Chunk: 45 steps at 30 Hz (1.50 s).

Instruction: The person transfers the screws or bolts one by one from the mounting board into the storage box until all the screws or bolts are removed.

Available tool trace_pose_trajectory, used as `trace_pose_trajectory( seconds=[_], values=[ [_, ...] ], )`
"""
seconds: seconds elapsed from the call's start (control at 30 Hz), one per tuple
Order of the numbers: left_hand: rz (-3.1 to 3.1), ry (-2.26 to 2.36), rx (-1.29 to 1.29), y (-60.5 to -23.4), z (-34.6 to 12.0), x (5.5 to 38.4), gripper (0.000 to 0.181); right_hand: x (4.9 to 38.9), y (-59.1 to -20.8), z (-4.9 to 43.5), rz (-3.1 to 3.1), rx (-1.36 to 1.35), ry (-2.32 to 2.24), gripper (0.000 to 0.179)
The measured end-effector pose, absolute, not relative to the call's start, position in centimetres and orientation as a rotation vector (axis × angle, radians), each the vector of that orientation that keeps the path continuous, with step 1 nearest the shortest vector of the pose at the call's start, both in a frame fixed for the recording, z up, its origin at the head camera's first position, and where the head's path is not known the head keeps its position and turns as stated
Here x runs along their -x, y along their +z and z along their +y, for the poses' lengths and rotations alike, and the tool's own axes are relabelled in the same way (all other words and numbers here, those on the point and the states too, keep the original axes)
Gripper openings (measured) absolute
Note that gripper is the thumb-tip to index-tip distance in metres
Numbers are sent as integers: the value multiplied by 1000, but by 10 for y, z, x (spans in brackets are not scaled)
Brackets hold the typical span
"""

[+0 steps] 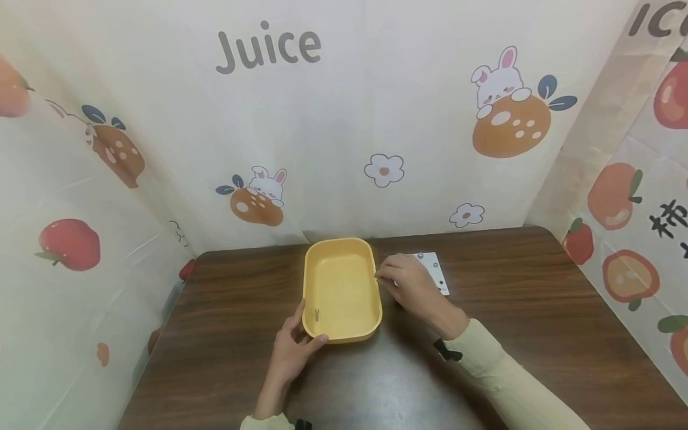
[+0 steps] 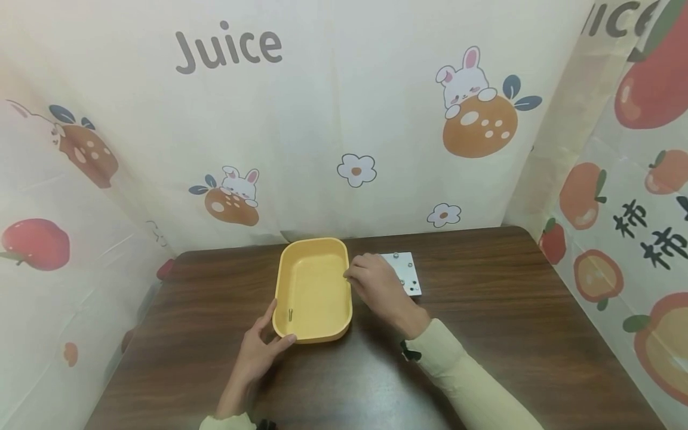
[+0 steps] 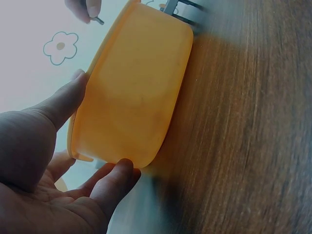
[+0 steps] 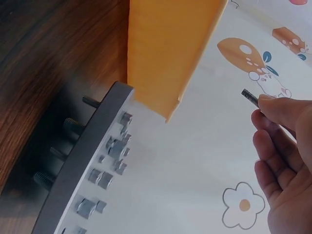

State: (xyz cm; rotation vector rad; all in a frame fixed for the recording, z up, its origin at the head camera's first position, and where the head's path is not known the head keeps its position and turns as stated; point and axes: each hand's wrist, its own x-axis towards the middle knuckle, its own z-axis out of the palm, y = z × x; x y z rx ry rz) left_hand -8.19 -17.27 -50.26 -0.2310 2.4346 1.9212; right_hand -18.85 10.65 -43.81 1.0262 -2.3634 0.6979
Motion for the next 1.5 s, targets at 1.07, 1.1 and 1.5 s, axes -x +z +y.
trace_pose_trajectory(
  seconds=[1.07, 1.1, 1.5],
  values=[
    [2444, 1878, 262, -497, -171, 85, 97, 195, -424, 74, -2433, -1084, 675, 14],
    [2441, 1882, 264, -497, -171, 85, 97, 195, -424, 73, -2438, -1085, 674, 14],
    [2436, 1907, 246, -498, -172, 81, 97, 197, -422, 61, -2475, -1125, 662, 15]
  ],
)
